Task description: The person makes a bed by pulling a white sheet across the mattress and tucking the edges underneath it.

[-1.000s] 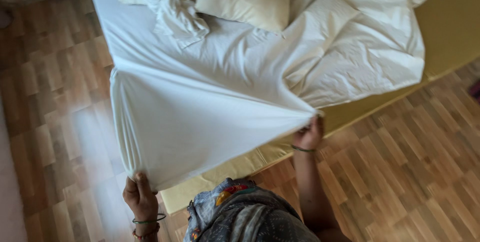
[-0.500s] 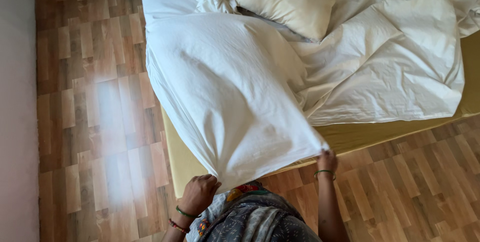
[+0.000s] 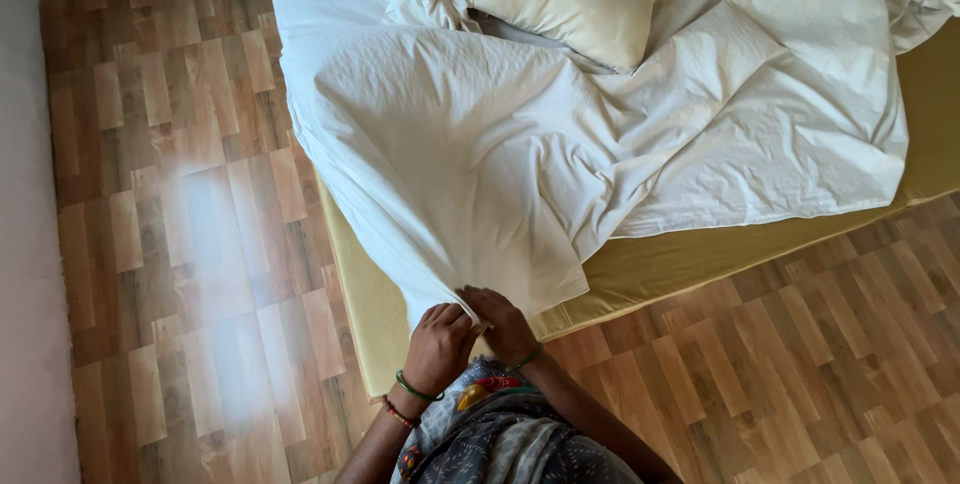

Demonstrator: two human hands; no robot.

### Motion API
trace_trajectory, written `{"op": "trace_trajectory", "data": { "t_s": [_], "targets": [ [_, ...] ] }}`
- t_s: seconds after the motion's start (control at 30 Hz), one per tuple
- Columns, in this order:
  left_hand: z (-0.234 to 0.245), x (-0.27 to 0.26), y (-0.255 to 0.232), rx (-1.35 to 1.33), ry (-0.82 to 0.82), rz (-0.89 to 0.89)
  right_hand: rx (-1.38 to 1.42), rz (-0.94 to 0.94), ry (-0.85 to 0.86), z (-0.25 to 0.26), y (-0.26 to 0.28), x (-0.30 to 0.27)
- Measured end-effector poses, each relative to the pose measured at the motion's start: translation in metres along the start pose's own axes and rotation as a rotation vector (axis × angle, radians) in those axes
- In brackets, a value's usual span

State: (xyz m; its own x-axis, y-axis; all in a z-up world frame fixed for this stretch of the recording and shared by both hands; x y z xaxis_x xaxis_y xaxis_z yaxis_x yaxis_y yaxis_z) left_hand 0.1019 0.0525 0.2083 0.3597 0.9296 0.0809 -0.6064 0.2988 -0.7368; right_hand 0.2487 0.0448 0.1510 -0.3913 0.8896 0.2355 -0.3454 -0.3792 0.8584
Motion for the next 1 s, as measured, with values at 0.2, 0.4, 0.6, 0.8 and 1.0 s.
{"op": "trace_trajectory", "data": {
  "t_s": [0.2, 0.4, 0.6, 0.8, 1.0],
  "targets": [
    [0.019, -0.020, 0.013, -0.102, 0.042, 0.088, 0.094, -0.018, -0.071, 0.001, 0.013, -0.007],
    [0.012, -0.025, 0.047, 0.250, -0.045, 0.195, -0.204, 0.215, -0.091, -0.016, 0.043, -0.004],
    [-0.047, -0.032, 0.153, 0.223, -0.113, 0.356, -0.253, 0.210, -0.139, -0.060, 0.055, -0.023],
    [-0.021, -0.030, 0.267, 0.232, -0.237, 0.364, -0.184, 0.200, -0.332, -0.081, 0.028, -0.039],
    [0.068, -0.023, 0.202, 0.036, -0.376, 0.224, -0.118, 0.145, -0.512, -0.044, 0.043, -0.040]
  ]
}}
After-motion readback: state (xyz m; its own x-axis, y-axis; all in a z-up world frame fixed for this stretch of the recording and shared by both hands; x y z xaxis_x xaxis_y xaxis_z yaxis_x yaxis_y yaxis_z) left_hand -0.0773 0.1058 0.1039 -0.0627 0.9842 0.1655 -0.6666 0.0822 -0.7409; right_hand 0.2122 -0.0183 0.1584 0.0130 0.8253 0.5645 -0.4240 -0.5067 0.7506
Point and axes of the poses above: each hand's wrist, its own x-axis towards the middle knuckle, its own z-axis out of the back of the hand, y = z × x, the point moved 4 cm from there along x, towards the middle knuckle, and after that the axes turned 9 degrees about z, right-handed, at the moved point
